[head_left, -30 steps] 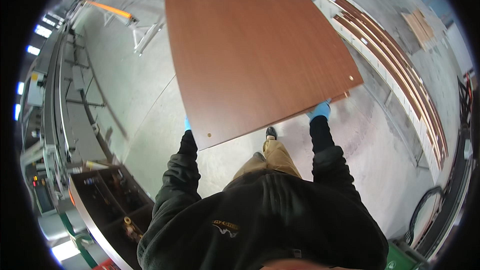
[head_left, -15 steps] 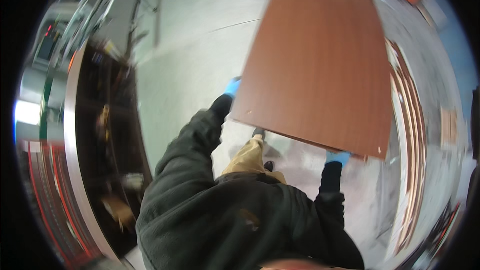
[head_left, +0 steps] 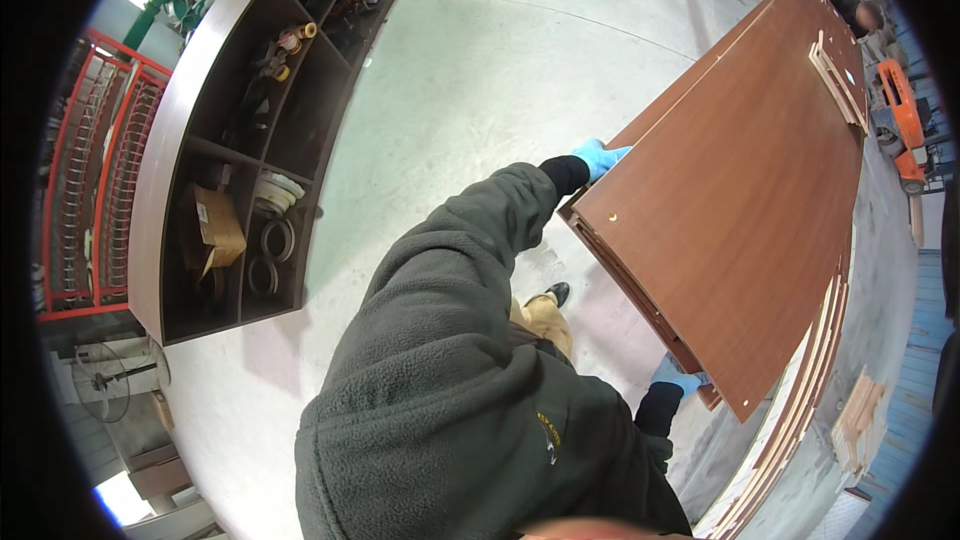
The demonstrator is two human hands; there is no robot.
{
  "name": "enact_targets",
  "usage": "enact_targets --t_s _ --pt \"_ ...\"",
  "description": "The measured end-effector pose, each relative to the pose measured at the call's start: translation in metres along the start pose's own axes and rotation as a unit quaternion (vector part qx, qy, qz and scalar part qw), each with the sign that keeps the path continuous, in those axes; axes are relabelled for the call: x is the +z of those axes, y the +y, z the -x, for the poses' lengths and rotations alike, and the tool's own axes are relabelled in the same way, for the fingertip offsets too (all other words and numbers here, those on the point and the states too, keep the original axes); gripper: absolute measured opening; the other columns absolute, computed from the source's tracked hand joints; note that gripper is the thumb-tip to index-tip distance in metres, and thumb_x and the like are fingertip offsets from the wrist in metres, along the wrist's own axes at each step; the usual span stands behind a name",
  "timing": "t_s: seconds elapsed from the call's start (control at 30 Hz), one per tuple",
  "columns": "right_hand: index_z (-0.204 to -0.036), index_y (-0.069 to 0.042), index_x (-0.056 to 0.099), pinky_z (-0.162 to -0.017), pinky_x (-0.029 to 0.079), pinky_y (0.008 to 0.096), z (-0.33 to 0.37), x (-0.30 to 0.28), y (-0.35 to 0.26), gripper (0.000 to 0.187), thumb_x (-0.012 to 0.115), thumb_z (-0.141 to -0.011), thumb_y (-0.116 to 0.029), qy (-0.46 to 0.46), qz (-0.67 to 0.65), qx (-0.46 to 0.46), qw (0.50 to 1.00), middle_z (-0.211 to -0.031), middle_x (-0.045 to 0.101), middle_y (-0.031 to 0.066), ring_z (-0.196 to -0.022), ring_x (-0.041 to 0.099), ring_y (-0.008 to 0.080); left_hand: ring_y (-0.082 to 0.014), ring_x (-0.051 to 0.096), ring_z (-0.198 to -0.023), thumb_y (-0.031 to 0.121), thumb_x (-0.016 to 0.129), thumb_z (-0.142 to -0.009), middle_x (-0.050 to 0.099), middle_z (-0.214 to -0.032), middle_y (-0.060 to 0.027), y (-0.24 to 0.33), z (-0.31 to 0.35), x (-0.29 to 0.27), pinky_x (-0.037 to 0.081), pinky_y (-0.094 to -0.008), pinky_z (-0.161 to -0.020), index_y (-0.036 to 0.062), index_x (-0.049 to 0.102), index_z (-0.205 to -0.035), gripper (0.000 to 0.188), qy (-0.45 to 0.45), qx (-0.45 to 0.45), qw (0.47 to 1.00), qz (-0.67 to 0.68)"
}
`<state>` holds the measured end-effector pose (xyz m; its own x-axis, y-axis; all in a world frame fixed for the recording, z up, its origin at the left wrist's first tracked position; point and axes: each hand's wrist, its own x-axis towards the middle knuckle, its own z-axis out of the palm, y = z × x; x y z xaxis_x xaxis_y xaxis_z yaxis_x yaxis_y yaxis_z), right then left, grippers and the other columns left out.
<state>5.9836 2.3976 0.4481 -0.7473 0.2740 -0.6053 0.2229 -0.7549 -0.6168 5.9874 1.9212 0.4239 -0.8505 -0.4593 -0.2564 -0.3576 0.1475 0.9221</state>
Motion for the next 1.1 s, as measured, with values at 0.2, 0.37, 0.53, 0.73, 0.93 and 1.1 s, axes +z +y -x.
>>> enact_targets --t_s 0.2,0.37,0.53,0.73,0.93,1.1 --pt "-0.147 -0.01 0.047 -0.117 0.039 0.0544 0.085 -0.05 0.025 0.065 0.059 -0.099 -0.051 -0.036 0.033 -0.017 0.999 -0.149 0.051 0.0138 -0.139 0.047 0.0338 -0.0266 0.068 -0.103 0.074 0.067 -0.086 0.071 -0.114 -0.0243 -0.011 0.083 -0.061 0.055 -0.0403 -0.085 -0.0153 0.057 -0.13 0.1 -0.07 -0.064 0.995 0.022" --pt "-0.15 -0.018 0.043 -0.117 0.036 0.0591 0.139 -0.105 0.025 0.074 0.059 -0.093 -0.064 -0.014 0.036 -0.01 0.999 -0.156 0.043 0.0103 -0.143 0.04 0.0355 -0.0203 0.069 -0.093 0.063 0.077 -0.085 0.074 -0.102 -0.0228 -0.04 0.139 -0.077 0.057 -0.0373 -0.078 -0.0243 0.059 -0.118 0.095 -0.04 -0.051 0.988 0.141" --pt "-0.16 -0.035 0.027 -0.118 0.03 0.0653 0.228 -0.146 0.042 0.08 0.051 -0.094 -0.074 -0.038 0.025 -0.028 0.999 -0.167 0.027 0.0106 -0.15 0.031 0.0384 -0.018 0.067 -0.086 0.053 0.069 -0.096 0.073 -0.1 -0.0171 -0.105 0.185 -0.11 0.056 -0.0377 -0.074 -0.0174 0.063 -0.119 0.074 -0.037 -0.03 0.977 0.208" --pt "-0.162 -0.034 0.023 -0.119 0.03 0.0652 0.3 -0.213 0.064 0.084 0.05 -0.094 -0.077 0.018 0.046 -0.046 0.998 -0.165 0.027 0.0148 -0.148 0.033 0.0426 -0.0193 0.069 -0.084 0.044 0.068 -0.098 0.073 -0.105 -0.0171 -0.171 0.246 -0.144 0.057 -0.0363 -0.074 -0.0158 0.059 -0.126 0.067 -0.083 -0.044 0.972 0.215" --pt "-0.16 -0.041 0.024 -0.112 0.037 0.0661 0.365 -0.3 0.063 0.075 0.047 -0.097 -0.073 0.057 0.065 -0.028 0.996 -0.166 0.028 0.0099 -0.144 0.038 0.0428 -0.0193 0.069 -0.089 0.042 0.066 -0.1 0.071 -0.112 -0.0194 -0.21 0.337 -0.164 0.058 -0.0361 -0.076 -0.0167 0.05 -0.135 0.07 -0.13 -0.074 0.979 0.142" --pt "-0.158 -0.028 0.037 -0.11 0.039 0.0639 0.412 -0.378 0.076 0.083 0.04 -0.094 -0.081 0.028 0.007 0.019 0.999 -0.158 0.045 0.0065 -0.142 0.044 0.0348 -0.0217 0.069 -0.098 0.033 0.061 -0.102 0.069 -0.115 -0.0185 -0.24 0.43 -0.177 0.059 -0.0378 -0.079 -0.0106 0.049 -0.135 0.057 -0.119 -0.119 0.955 0.245"
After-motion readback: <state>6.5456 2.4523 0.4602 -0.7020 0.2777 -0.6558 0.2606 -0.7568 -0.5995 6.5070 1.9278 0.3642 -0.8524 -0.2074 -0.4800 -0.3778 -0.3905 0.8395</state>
